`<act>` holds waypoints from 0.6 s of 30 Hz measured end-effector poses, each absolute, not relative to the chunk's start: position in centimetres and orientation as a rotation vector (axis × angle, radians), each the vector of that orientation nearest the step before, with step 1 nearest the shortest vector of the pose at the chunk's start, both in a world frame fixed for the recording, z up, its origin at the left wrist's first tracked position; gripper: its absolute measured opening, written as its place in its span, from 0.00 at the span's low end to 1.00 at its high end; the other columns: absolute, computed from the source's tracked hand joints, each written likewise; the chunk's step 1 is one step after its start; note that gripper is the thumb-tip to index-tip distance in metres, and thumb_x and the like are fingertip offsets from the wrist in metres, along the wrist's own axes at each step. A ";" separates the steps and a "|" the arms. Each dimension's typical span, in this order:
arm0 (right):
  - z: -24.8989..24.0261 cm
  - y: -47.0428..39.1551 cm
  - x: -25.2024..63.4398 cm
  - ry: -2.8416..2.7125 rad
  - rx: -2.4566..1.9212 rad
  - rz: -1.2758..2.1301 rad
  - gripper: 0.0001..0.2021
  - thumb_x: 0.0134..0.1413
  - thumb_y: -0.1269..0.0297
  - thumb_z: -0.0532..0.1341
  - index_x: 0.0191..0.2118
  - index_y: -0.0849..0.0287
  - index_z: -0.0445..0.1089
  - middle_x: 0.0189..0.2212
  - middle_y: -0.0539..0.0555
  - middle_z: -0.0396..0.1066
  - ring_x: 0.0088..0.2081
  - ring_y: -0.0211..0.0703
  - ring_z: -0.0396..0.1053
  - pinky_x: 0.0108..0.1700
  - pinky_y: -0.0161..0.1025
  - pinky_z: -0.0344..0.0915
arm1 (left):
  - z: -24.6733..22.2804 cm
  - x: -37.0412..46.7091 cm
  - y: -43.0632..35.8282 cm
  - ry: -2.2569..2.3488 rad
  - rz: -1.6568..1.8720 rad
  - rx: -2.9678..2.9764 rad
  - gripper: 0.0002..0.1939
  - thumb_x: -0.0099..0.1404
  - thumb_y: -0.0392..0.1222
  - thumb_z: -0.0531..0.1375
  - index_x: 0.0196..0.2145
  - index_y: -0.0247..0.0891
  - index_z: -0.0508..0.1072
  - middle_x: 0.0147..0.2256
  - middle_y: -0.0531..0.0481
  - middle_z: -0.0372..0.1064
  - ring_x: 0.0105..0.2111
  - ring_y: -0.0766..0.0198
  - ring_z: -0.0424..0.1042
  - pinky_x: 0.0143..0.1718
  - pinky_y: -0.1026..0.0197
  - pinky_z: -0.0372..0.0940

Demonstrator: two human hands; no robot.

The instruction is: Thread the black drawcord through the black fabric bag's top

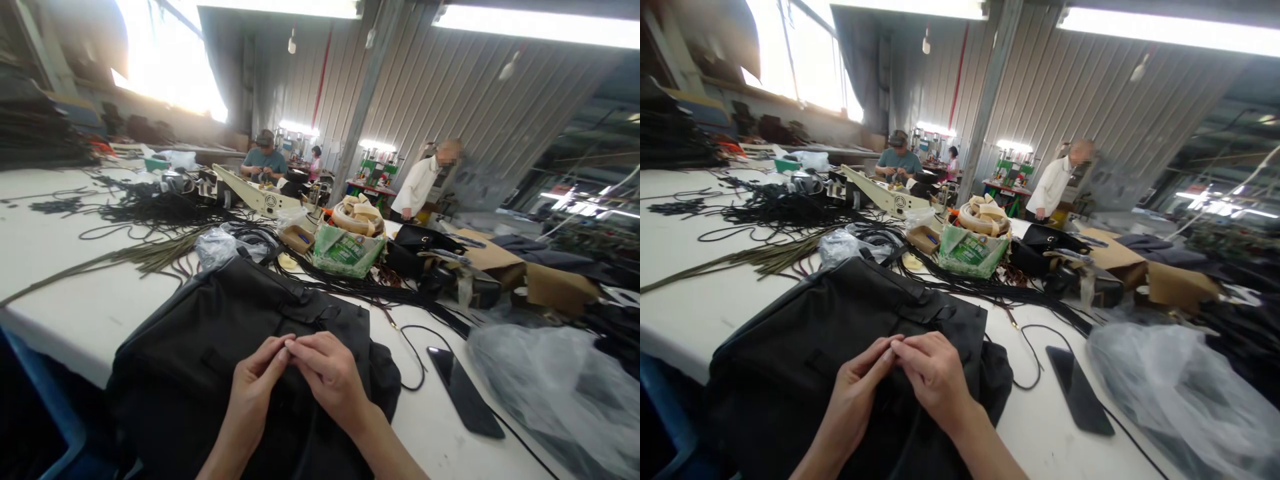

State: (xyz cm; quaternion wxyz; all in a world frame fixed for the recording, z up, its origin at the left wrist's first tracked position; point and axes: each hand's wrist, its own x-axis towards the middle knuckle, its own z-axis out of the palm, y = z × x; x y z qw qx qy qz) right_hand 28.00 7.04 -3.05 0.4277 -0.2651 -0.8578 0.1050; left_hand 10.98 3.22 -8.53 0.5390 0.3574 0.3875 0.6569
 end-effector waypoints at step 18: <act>-4.4 6.6 28.5 -1.863 -0.832 0.562 0.13 0.75 0.70 0.64 0.54 0.50 0.84 0.47 0.55 0.84 0.47 0.47 0.81 0.51 0.42 0.79 | -8.2 11.1 2.9 1.243 1.522 1.032 0.18 0.66 0.56 0.74 0.43 0.39 0.87 0.34 0.47 0.84 0.35 0.57 0.81 0.37 0.63 0.75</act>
